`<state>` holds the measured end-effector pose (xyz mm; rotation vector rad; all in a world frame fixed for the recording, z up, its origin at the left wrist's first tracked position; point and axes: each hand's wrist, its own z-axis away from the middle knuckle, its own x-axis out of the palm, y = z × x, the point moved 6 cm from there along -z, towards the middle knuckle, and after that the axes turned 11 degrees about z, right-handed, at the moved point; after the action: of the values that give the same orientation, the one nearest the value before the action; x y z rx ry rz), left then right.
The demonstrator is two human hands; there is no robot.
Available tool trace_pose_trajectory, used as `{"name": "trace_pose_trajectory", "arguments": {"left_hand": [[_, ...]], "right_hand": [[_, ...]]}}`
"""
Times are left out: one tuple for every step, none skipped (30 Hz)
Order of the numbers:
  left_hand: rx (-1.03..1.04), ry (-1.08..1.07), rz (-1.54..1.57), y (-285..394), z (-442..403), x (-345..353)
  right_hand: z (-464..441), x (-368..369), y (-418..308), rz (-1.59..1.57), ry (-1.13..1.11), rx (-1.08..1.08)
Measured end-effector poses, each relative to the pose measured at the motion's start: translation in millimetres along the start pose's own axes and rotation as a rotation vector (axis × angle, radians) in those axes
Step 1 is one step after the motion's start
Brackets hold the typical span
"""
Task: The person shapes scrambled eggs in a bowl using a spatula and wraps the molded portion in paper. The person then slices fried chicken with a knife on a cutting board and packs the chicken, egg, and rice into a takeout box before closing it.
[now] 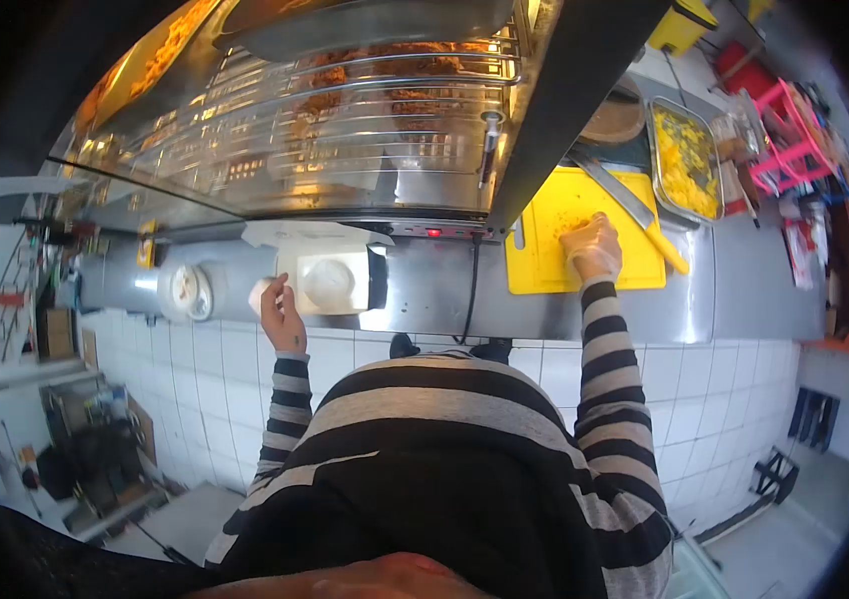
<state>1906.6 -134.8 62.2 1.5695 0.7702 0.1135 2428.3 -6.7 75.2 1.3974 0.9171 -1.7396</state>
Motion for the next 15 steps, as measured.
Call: {"name": "trace_pose_trajectory", "arguments": {"left_hand": [[0.02, -0.027, 0.013, -5, -7, -4], [0.158, -0.087, -0.075, -2, -13, -4], [0.296, -0.138, -0.159, 2, -17, -3], [0.298, -0.17, -0.157, -2, -22, -5], [0.308, -0.181, -0.142, -5, -30, -6], [0.329, -0.199, -0.169, -8, -35, -8], [0.35, -0.211, -0.196, -10, -42, -8], [0.333, -0.225, -0.187, -13, -46, -9], [0.328, -0.229, -0.186, -16, -49, -10], [0.31, -0.24, -0.171, -20, -53, -10], [0.297, -0.25, -0.151, -23, -58, -9], [0.265, -0.273, -0.148, -28, -61, -10], [0.274, -0.281, -0.138, -32, -63, -11], [0.28, -0.281, -0.134, -36, -64, -12], [0.284, -0.28, -0.13, -38, -65, -11]], "right_hand": [[-1, 5, 3, -0.009, 0.013, 0.032], [-4, 15, 13, -0.09, 0.027, 0.096], [-1, 15, 14, -0.169, 0.044, 0.156], [1, 16, 14, -0.17, 0.031, 0.214], [6, 17, 8, -0.171, 0.044, 0.23], [11, 18, 2, -0.075, 0.142, 0.207], [12, 21, -7, 0.021, 0.24, 0.177], [2, 42, -3, 0.017, 0.353, 0.125], [5, 42, -8, 0.021, 0.35, 0.126], [6, 42, -11, 0.044, 0.307, 0.118], [9, 35, -15, 0.065, 0.27, 0.113], [16, 24, -20, 0.04, 0.213, 0.192], [16, 23, -18, 0.04, 0.221, 0.205], [13, 22, -12, 0.026, 0.247, 0.243], [7, 24, -4, 0.014, 0.271, 0.278]]}}
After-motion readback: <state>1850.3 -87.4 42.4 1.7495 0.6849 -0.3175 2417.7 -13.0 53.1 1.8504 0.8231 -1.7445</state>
